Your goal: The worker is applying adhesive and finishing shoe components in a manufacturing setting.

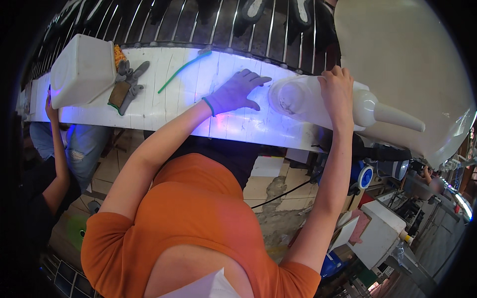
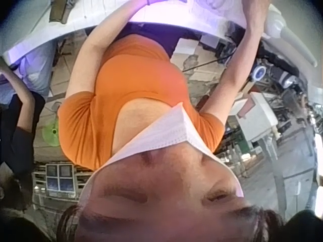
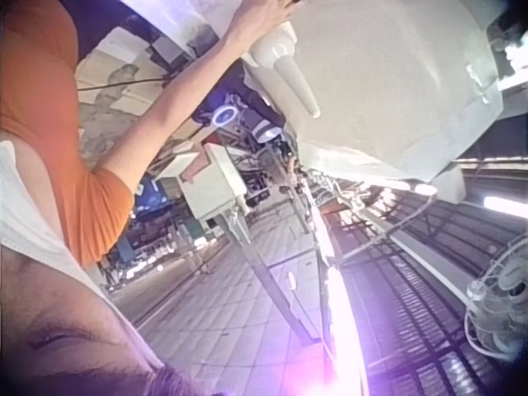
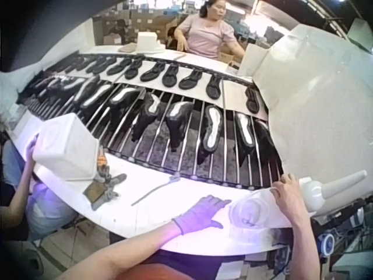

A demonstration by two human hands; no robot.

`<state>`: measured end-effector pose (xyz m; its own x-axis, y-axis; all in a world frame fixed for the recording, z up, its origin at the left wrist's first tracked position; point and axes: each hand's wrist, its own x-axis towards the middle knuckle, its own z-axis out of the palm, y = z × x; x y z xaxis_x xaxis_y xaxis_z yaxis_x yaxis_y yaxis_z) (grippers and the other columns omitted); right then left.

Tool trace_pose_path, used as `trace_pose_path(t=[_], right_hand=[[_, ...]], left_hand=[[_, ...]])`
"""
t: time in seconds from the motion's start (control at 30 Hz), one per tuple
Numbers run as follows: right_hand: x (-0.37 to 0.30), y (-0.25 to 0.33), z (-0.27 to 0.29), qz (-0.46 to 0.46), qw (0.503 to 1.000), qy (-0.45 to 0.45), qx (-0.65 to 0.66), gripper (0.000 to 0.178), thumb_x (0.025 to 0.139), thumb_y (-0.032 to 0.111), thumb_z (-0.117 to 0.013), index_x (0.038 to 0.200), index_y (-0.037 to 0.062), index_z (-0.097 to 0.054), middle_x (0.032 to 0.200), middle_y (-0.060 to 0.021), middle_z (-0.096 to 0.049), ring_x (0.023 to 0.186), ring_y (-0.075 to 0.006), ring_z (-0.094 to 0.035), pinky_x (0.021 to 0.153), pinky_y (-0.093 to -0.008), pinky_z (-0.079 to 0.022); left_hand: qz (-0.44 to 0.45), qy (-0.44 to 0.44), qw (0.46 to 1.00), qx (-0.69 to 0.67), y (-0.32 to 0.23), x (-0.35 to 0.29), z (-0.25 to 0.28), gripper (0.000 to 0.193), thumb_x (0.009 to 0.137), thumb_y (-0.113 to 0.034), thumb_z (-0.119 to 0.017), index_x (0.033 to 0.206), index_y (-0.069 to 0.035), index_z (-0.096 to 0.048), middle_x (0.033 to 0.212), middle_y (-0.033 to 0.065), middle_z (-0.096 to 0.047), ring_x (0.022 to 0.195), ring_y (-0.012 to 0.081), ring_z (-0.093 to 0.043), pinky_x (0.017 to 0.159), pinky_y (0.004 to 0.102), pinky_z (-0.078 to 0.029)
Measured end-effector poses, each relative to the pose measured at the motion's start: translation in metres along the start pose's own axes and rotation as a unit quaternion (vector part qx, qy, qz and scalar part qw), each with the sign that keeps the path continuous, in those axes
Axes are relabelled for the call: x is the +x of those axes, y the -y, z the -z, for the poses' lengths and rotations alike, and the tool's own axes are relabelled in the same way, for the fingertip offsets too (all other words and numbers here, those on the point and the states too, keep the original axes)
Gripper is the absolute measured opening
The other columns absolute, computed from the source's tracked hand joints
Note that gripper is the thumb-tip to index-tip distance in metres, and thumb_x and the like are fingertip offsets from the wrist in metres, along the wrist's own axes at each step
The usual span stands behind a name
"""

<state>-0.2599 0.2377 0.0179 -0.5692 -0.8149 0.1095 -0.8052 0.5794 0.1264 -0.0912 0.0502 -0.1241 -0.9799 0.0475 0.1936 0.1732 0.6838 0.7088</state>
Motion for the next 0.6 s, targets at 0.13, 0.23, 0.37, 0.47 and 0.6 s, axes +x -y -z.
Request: trace_pose_path(t=[0.13,0.23,0.37,0.47,0.6], right_hand=[[0.005,-0.004,-0.001,0.014,0.999,-0.006,0.037,0.014,0.079,0.012,-0.066,0.087,0.0014,-0.070,0.089,-0.0110,-0.060,0.092,-0.0291,-0.054,0.086,-0.0410,-0.043],[0.004,-0.004,0.001,0.000,0.999,0.033,0.030,0.017,0.079,0.014,-0.067,0.092,0.0040,-0.070,0.096,-0.0099,-0.062,0.098,-0.0282,-0.055,0.091,-0.0414,-0.041],[-0.017,0.015,0.025,0.114,0.984,-0.023,-0.136,0.035,0.079,0.023,-0.068,0.111,0.0084,-0.065,0.109,-0.0078,-0.062,0.111,-0.0270,-0.053,0.101,-0.0428,-0.036],[-0.029,0.033,0.042,0.157,0.972,-0.023,-0.176,0.043,0.081,0.027,-0.067,0.119,0.0082,-0.060,0.110,-0.0089,-0.061,0.114,-0.0269,-0.053,0.101,-0.0430,-0.037],[-0.031,0.054,0.026,0.008,0.994,0.097,-0.047,0.036,0.089,0.022,-0.057,0.119,0.0015,-0.057,0.098,-0.0146,-0.064,0.096,-0.0314,-0.063,0.084,-0.0419,-0.050]], left_hand=[[-0.005,-0.001,1.000,0.017,-0.003,-0.001,0.003,0.076,0.069,-0.039,-0.077,0.133,-0.010,-0.048,0.119,0.0112,-0.055,0.113,0.0300,-0.047,0.103,0.0410,-0.035],[-0.016,-0.001,1.000,0.022,-0.004,-0.002,0.001,0.076,0.070,-0.040,-0.077,0.133,-0.010,-0.048,0.120,0.0110,-0.055,0.113,0.0303,-0.047,0.103,0.0414,-0.035],[-0.020,0.001,1.000,0.024,-0.004,-0.001,0.000,0.075,0.070,-0.040,-0.076,0.133,-0.010,-0.049,0.120,0.0108,-0.055,0.113,0.0298,-0.047,0.103,0.0416,-0.035],[-0.009,0.007,1.000,0.023,-0.003,-0.003,0.003,0.073,0.071,-0.041,-0.076,0.131,-0.010,-0.050,0.119,0.0105,-0.056,0.113,0.0291,-0.047,0.102,0.0417,-0.035],[-0.015,-0.009,0.999,0.030,-0.002,-0.004,0.001,0.070,0.072,-0.041,-0.075,0.130,-0.009,-0.051,0.119,0.0101,-0.056,0.112,0.0287,-0.048,0.102,0.0415,-0.036]])
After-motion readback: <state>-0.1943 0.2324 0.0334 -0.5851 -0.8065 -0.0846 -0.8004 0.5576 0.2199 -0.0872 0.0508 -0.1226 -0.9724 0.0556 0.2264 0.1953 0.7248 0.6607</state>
